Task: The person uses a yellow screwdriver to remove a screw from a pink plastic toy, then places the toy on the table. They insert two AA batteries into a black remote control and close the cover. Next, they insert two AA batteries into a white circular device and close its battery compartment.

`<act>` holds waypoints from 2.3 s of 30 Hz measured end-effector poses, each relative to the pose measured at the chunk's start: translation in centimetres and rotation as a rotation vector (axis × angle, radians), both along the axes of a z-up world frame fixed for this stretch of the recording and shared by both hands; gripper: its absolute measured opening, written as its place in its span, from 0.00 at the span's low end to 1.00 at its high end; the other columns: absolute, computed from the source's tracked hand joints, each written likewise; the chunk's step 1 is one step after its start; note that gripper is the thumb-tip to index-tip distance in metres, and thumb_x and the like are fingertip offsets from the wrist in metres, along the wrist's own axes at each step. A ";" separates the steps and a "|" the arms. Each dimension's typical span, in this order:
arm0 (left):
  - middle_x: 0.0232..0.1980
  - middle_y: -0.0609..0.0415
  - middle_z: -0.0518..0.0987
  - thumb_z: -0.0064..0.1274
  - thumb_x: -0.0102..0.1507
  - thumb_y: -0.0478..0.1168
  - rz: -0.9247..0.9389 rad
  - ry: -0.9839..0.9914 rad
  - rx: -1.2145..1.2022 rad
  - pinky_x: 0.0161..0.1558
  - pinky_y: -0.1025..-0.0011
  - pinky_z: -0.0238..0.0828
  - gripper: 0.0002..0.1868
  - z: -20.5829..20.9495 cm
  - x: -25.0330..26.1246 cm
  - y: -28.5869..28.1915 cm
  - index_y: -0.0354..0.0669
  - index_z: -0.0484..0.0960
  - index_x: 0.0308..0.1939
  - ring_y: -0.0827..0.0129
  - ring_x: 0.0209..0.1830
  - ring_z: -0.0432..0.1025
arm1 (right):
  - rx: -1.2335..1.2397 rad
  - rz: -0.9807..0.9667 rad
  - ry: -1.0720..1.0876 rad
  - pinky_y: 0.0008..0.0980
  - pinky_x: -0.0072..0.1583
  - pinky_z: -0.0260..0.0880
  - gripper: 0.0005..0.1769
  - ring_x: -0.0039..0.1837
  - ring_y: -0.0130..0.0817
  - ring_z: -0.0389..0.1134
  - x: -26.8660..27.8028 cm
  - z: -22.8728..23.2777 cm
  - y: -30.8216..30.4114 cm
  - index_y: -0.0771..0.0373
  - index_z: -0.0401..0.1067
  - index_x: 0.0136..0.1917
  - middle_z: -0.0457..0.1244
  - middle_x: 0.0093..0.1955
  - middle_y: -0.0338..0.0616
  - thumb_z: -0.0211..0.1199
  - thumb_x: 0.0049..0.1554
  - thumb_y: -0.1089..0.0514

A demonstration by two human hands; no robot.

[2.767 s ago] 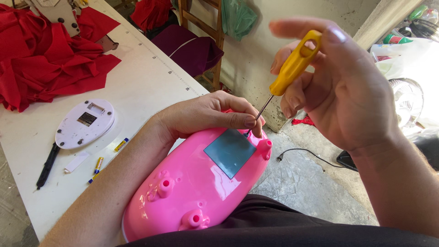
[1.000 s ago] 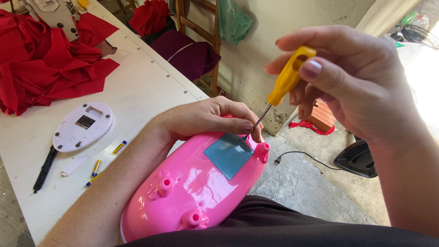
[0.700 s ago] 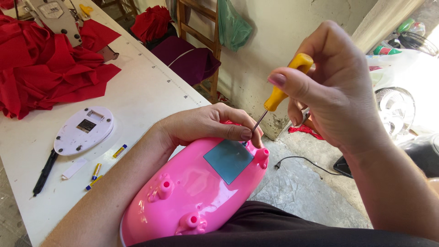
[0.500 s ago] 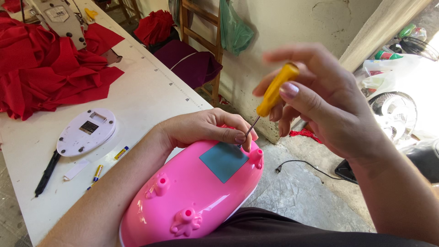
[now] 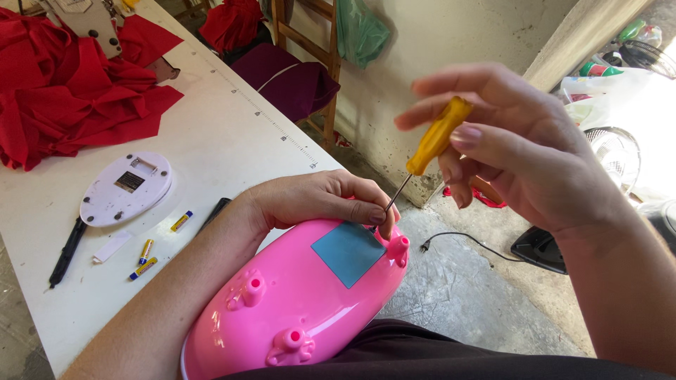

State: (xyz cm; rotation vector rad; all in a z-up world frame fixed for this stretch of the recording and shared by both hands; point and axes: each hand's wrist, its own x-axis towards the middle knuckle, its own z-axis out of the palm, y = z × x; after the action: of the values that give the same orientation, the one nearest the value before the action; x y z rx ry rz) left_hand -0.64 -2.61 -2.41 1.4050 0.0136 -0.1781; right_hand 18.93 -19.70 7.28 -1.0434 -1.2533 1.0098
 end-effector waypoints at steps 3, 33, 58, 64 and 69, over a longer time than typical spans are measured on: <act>0.49 0.58 0.84 0.53 0.68 0.50 0.014 0.033 0.098 0.55 0.75 0.74 0.19 0.3 -0.1 -0.4 0.40 0.84 0.52 0.78 0.52 0.76 | 0.024 -0.097 -0.258 0.21 0.35 0.73 0.16 0.35 0.19 0.67 0.0 -0.2 0.2 0.66 0.72 0.62 0.71 0.52 0.50 0.59 0.62 0.60; 0.59 0.42 0.78 0.64 0.60 0.52 0.561 -0.139 -0.088 0.54 0.68 0.80 0.39 0.9 -3.7 -5.6 0.40 0.66 0.69 0.65 0.55 0.78 | 0.096 -0.248 0.414 0.23 0.33 0.61 0.09 0.31 0.23 0.58 5.8 -0.9 -1.0 0.58 0.69 0.51 0.63 0.43 0.37 0.47 0.66 0.61; 0.55 0.65 0.79 0.51 0.71 0.55 1.481 -0.336 0.215 0.57 0.73 0.72 0.15 -4.3 -21.0 8.5 0.52 0.81 0.53 0.79 0.57 0.72 | 0.131 -0.073 -1.014 0.38 0.46 0.69 0.24 0.42 0.37 0.67 -11.1 -6.5 21.7 0.58 0.72 0.62 0.67 0.40 0.46 0.76 0.56 0.54; 0.49 0.64 0.80 0.50 0.70 0.48 1.637 -0.199 0.035 0.50 0.71 0.75 0.10 -6.9 -30.2 11.8 0.51 0.81 0.50 0.77 0.48 0.74 | 0.120 -0.092 -1.289 0.52 0.48 0.69 0.23 0.51 0.50 0.71 -16.9 -13.7 32.4 0.50 0.72 0.62 0.71 0.51 0.45 0.72 0.55 0.50; 0.45 0.63 0.80 0.50 0.70 0.43 1.499 -0.045 0.120 0.47 0.75 0.73 0.07 -9.4 -32.4 12.6 0.49 0.80 0.50 0.78 0.45 0.73 | 0.163 -0.110 -1.446 0.54 0.46 0.69 0.18 0.48 0.51 0.71 -19.5 -19.3 35.8 0.49 0.73 0.59 0.70 0.47 0.43 0.71 0.56 0.50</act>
State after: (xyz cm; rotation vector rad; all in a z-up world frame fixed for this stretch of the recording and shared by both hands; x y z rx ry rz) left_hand -33.08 10.01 -11.77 1.1939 1.0135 1.1031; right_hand -0.59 16.10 -12.01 -1.7457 -2.2896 -0.1213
